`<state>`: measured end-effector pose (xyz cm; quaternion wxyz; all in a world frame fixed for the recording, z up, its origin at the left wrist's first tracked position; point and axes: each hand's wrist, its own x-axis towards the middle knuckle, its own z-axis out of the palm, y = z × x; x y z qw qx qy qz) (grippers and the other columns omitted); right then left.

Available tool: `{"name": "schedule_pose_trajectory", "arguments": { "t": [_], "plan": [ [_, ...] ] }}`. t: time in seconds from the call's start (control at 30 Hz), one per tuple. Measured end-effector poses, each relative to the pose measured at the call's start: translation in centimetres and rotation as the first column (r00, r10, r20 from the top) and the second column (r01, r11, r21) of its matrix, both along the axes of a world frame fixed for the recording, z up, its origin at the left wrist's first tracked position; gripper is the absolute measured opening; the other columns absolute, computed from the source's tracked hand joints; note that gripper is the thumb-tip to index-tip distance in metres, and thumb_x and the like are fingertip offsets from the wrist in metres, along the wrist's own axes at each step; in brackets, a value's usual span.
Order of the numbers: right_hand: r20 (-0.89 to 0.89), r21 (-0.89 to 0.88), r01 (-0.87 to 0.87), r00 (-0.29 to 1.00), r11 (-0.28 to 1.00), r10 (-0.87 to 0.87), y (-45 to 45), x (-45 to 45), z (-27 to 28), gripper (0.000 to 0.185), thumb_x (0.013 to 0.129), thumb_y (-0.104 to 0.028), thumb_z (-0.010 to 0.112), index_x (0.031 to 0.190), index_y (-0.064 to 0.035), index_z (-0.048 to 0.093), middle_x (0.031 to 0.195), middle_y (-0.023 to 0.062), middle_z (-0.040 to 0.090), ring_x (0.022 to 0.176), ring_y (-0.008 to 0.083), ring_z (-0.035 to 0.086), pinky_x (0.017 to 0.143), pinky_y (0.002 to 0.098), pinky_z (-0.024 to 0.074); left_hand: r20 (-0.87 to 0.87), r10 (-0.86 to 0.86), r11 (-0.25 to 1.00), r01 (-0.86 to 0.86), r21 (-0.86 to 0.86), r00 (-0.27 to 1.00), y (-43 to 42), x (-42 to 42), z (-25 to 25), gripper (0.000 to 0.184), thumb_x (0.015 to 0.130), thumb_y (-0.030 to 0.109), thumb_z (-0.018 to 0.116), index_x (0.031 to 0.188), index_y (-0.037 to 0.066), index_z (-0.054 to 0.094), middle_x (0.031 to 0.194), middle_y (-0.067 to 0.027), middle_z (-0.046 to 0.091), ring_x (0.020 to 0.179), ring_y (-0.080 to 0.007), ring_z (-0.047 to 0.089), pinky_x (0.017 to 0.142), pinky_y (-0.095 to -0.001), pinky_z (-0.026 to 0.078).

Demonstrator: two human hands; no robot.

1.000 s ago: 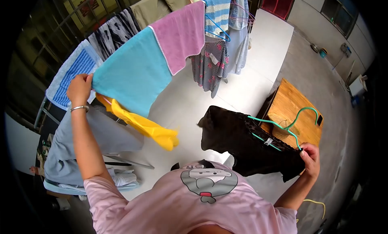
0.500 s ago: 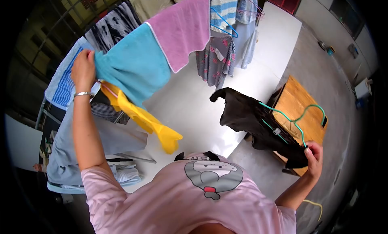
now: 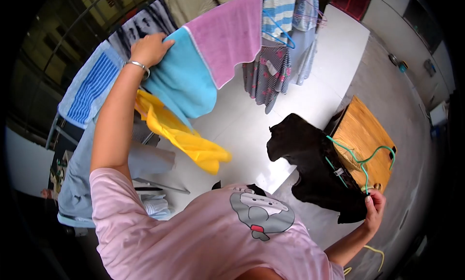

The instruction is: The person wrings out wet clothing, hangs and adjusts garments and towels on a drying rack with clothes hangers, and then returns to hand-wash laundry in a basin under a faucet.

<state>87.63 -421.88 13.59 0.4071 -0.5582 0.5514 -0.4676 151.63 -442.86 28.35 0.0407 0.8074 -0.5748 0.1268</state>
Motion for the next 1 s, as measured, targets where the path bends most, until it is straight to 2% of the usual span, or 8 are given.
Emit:
{"name": "schedule_pose_trajectory", "arguments": {
  "t": [0.33, 0.43, 0.53, 0.57, 0.67, 0.8, 0.9, 1.0],
  "plan": [
    [-0.023, 0.016, 0.119, 0.993, 0.993, -0.119, 5.0, -1.3, -0.7, 0.023, 0.086, -0.011, 0.063, 0.103, -0.0008, 0.052, 0.097, 0.0062, 0.058, 0.085, 0.0108, 0.051, 0.078, 0.0240, 0.0409, -0.076, -0.144, 0.982, 0.133, -0.134, 0.987, -9.5, -1.2, -1.0, 0.036, 0.087, 0.037, 0.049, 0.108, 0.011, 0.064, 0.106, -0.0174, 0.063, 0.100, -0.0345, 0.059, 0.084, -0.0437, 0.046],
    [-0.017, 0.016, 0.164, 0.986, 0.986, -0.164, 6.4, -1.2, -0.8, 0.022, 0.085, -0.011, 0.063, 0.102, -0.0004, 0.053, 0.096, 0.0059, 0.057, 0.084, 0.0107, 0.050, 0.077, 0.0231, 0.0393, -0.013, -0.122, 0.991, 0.122, 0.052, 0.992, -15.4, -1.8, -1.4, 0.045, 0.089, 0.036, 0.038, 0.109, 0.003, 0.061, 0.110, -0.0221, 0.060, 0.107, -0.0375, 0.055, 0.091, -0.0444, 0.042],
    [-0.053, 0.030, 0.216, 0.975, 0.976, -0.215, 7.7, -1.5, -1.1, 0.021, 0.085, -0.011, 0.063, 0.101, 0.0001, 0.054, 0.094, 0.0049, 0.056, 0.082, 0.0103, 0.049, 0.076, 0.0229, 0.0387, -0.093, -0.497, 0.817, 0.501, 0.284, 0.863, -22.8, -1.0, -0.9, 0.048, 0.087, 0.031, 0.033, 0.105, -0.004, 0.060, 0.113, -0.0266, 0.057, 0.107, -0.0416, 0.053, 0.092, -0.0435, 0.041],
    [-0.091, 0.070, 0.132, 0.988, 0.989, -0.125, 7.8, -2.0, -0.8, 0.022, 0.085, -0.011, 0.063, 0.102, -0.0002, 0.054, 0.094, 0.0043, 0.055, 0.082, 0.0103, 0.049, 0.076, 0.0235, 0.0392, -0.064, -0.478, 0.827, 0.473, 0.304, 0.876, -21.8, -3.7, 0.6, 0.050, 0.087, 0.036, 0.037, 0.107, -0.004, 0.059, 0.113, -0.0268, 0.057, 0.107, -0.0416, 0.053, 0.091, -0.0438, 0.041],
    [-0.052, 0.049, 0.209, 0.977, 0.977, -0.206, 7.4, -0.1, -1.2, 0.021, 0.084, -0.012, 0.064, 0.100, -0.0002, 0.056, 0.090, 0.0036, 0.056, 0.080, 0.0100, 0.049, 0.074, 0.0230, 0.0386, -0.087, -0.413, 0.908, 0.417, 0.035, 0.906, -25.2, -3.4, -3.6, 0.060, 0.083, 0.050, 0.047, 0.119, 0.003, 0.055, 0.114, -0.0243, 0.058, 0.106, -0.0402, 0.054, 0.091, -0.0434, 0.042],
    [-0.067, 0.081, 0.088, 0.994, 0.993, -0.082, 4.7, 1.9, -0.2, 0.015, 0.083, -0.010, 0.062, 0.093, 0.0019, 0.060, 0.080, 0.0018, 0.055, 0.074, 0.0089, 0.047, 0.066, 0.0219, 0.0359, -0.011, -0.290, 0.957, 0.290, 0.013, 0.957, -16.3, -6.5, -0.9, 0.070, 0.079, 0.060, 0.053, 0.126, 0.010, 0.051, 0.117, -0.0196, 0.058, 0.108, -0.0360, 0.055, 0.092, -0.0422, 0.043],
    [-0.052, 0.108, -0.053, 0.997, 0.993, 0.058, 2.0, 3.2, -0.2, 0.015, 0.083, -0.009, 0.061, 0.093, 0.0021, 0.059, 0.080, 0.0011, 0.055, 0.072, 0.0083, 0.045, 0.065, 0.0217, 0.0351, 0.259, -0.281, 0.946, 0.312, -0.085, 0.924, -7.8, -4.0, 1.0, 0.070, 0.076, 0.060, 0.058, 0.127, 0.012, 0.051, 0.122, -0.0151, 0.056, 0.112, -0.0323, 0.054, 0.092, -0.0409, 0.043],
    [-0.072, 0.052, -0.144, 0.986, 0.988, 0.147, -1.1, 5.3, -0.5, 0.014, 0.084, -0.009, 0.060, 0.093, 0.0014, 0.059, 0.077, 0.0016, 0.054, 0.070, 0.0100, 0.046, 0.065, 0.0237, 0.0374, 0.262, -0.159, 0.985, 0.169, -0.017, 0.952, 1.5, -1.6, 1.7, 0.061, 0.077, 0.050, 0.064, 0.125, 0.013, 0.053, 0.120, -0.0118, 0.058, 0.110, -0.0294, 0.055, 0.089, -0.0402, 0.044]
  ]
}}
